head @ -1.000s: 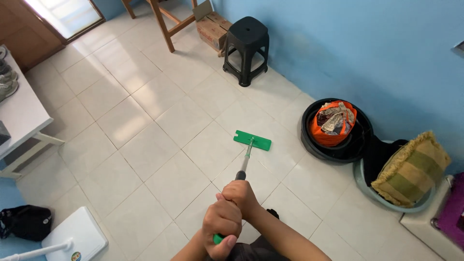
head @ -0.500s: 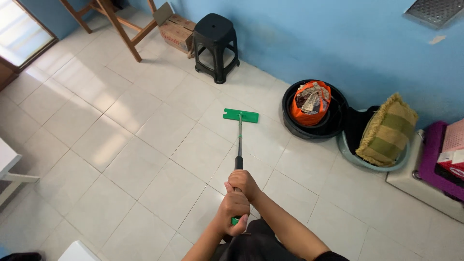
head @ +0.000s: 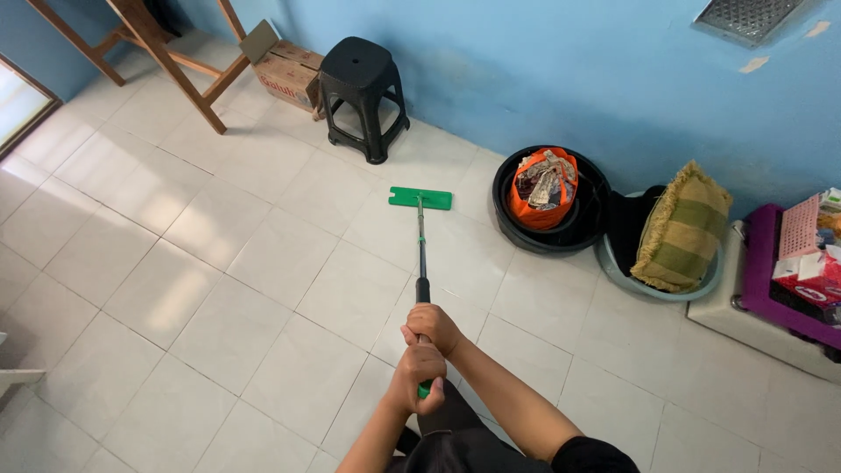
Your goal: The person is using a flat mop to clean a tiled floor in a utility area.
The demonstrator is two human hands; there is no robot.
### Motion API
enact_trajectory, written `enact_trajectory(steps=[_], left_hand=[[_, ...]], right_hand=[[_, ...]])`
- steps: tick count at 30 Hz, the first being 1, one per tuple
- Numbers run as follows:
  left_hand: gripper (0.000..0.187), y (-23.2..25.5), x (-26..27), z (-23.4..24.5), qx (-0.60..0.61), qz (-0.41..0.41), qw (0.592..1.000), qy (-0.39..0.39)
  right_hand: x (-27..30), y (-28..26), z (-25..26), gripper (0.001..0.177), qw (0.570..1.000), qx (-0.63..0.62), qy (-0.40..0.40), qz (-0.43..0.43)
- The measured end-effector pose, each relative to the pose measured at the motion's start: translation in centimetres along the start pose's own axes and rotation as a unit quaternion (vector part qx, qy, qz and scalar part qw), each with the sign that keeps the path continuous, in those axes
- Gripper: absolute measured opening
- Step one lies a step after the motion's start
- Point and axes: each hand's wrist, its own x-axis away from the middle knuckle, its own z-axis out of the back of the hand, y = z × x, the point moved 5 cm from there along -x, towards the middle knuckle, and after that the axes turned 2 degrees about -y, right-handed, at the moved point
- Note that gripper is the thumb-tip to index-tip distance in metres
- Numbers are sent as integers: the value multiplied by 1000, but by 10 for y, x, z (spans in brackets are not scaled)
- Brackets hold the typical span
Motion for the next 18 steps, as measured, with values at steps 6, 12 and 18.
enact_trajectory(steps=[6, 12, 18], left_hand=[[12, -39, -53, 28, 4, 11, 1000, -25], [11, -99, -126, 54, 17, 20, 999, -41], [12, -144, -202, 80, -11, -6, 998, -62]], right_hand=[[-44, 49, 16, 39, 1000, 3, 16, -3], [-97, 124, 46, 36, 999, 4, 50, -16], [-150, 184, 80, 36, 995, 24, 85, -37]])
